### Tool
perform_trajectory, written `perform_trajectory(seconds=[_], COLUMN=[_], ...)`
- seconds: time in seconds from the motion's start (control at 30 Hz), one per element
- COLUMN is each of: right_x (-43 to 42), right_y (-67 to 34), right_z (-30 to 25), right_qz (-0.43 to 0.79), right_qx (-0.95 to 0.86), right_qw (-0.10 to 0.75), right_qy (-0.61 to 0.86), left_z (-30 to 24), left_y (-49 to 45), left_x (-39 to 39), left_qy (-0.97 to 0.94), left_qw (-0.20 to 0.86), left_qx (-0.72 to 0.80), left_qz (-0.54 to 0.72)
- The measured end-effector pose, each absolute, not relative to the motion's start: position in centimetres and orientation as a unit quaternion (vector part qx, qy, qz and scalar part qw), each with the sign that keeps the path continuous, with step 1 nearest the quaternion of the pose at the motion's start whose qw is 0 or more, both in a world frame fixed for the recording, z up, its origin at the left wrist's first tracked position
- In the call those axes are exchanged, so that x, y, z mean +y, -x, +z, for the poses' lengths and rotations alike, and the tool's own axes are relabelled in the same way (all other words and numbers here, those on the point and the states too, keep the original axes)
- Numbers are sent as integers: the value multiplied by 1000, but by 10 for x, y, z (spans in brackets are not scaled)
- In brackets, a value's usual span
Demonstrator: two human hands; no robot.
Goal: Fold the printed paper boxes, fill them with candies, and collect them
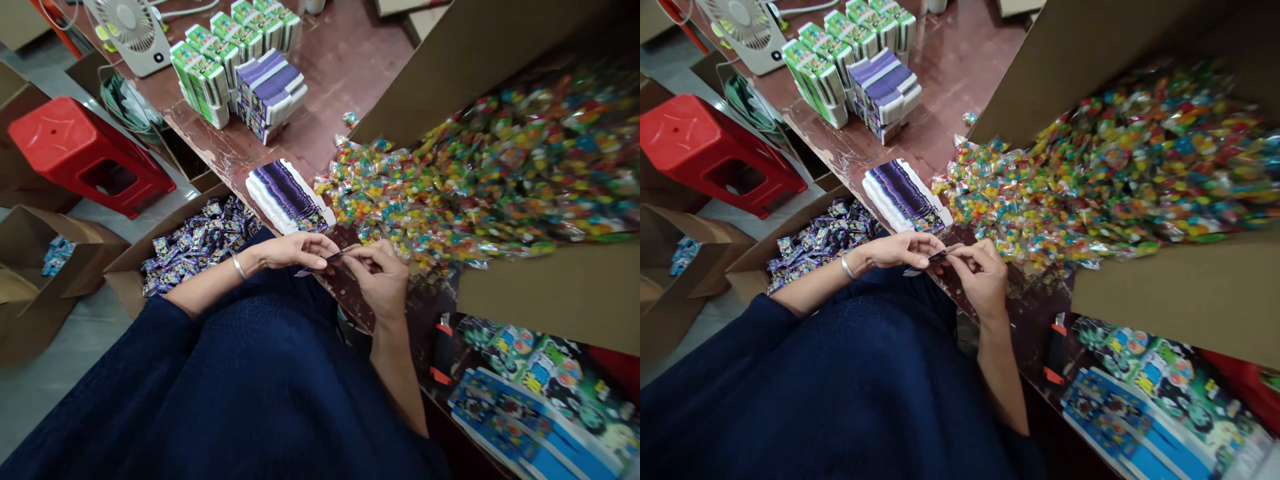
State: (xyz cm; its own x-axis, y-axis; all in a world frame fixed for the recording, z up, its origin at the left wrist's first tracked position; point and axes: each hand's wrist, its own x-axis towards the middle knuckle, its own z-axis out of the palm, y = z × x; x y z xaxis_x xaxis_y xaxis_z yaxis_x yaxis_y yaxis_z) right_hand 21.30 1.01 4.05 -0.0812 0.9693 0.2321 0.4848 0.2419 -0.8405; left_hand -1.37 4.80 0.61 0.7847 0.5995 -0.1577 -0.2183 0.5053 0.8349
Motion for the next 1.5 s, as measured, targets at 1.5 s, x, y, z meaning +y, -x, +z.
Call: perform_trajectory(seconds=[1.5], right_x=[-2], right_y=[-188], right_z=[-33], right_qz=[270], right_qx=[-525], right_qw=[558], right_qy=[583], left_z=[-26], left_y=[-17], left_x=[32], left_qy=[-547], left_qw=[679], left_qx=[322], left_qz=[369])
